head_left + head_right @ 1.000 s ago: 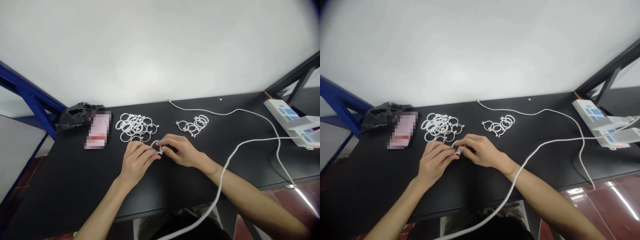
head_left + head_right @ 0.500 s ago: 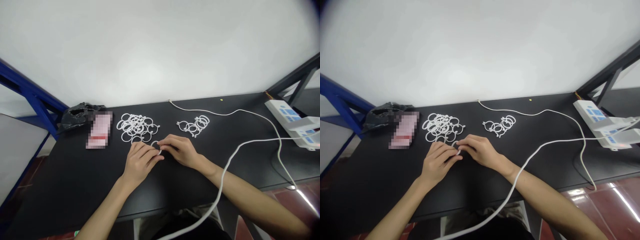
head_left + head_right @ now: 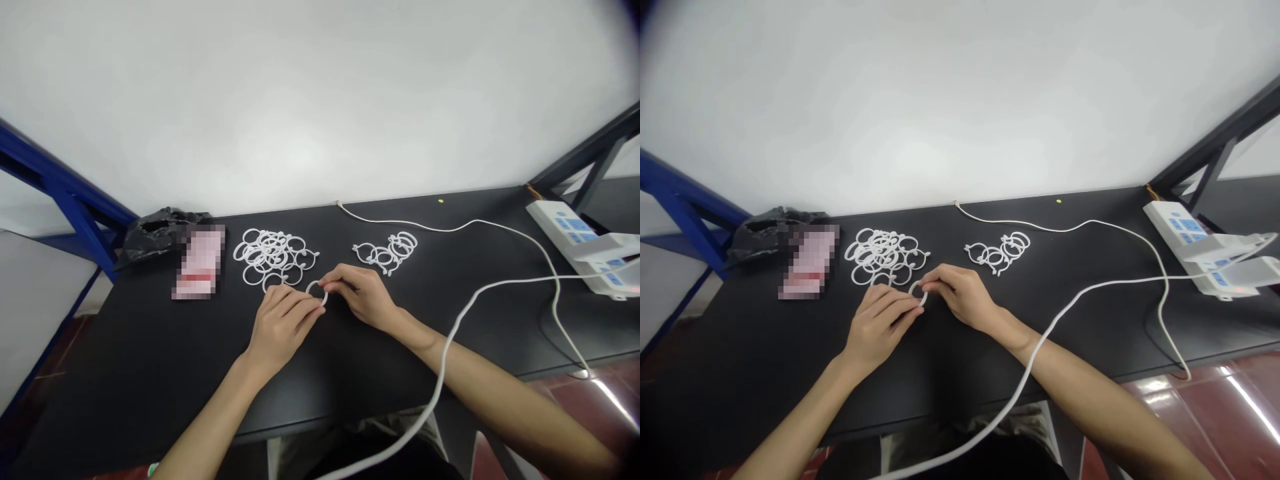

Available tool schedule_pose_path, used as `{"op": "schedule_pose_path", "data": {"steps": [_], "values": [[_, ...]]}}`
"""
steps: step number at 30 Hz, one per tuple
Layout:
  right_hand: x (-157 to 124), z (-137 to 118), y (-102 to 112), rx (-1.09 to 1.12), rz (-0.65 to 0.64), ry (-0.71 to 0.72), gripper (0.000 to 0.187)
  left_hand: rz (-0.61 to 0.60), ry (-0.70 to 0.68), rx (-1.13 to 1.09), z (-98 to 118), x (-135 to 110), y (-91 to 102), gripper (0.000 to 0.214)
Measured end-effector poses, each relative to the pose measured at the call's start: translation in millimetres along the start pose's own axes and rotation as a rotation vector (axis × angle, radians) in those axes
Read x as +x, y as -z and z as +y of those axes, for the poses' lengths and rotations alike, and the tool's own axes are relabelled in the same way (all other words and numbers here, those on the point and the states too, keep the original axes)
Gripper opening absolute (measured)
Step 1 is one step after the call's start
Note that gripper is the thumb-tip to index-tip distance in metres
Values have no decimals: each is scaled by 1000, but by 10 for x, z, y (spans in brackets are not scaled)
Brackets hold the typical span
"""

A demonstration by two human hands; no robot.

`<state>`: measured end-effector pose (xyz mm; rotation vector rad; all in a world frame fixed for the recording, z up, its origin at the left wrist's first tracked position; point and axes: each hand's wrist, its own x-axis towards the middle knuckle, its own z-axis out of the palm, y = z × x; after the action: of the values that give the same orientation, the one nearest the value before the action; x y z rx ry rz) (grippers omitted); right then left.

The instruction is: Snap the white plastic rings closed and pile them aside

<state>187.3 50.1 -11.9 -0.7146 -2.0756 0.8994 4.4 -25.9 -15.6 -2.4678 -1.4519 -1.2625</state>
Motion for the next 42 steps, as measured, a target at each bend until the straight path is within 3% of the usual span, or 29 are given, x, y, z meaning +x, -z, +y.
{"op": "schedule_pose_path", "data": {"steps": [4, 8, 13, 17, 27, 36, 42], "values": [[10, 56, 32, -158, 28, 3, 19, 38, 9, 155, -51, 3, 69, 7], [41, 124, 134, -346, 168, -22, 19, 75, 98, 352, -177, -20, 150, 10], [85, 210, 286, -525, 268, -31, 15, -12, 246, 477, -308, -74, 172, 9], [108, 280, 371, -657, 292, -52, 15, -31, 264, 488, -332, -101, 146, 13], [99, 352, 495, -824, 308, -165, 20, -9, 275, 481, -323, -94, 133, 15], [106, 324, 496, -865, 224, -239, 23, 26, 247, 427, -303, -83, 133, 16], [64, 375, 432, -915, 135, -203, 34, 42, 222, 414, -271, -70, 126, 15]]}}
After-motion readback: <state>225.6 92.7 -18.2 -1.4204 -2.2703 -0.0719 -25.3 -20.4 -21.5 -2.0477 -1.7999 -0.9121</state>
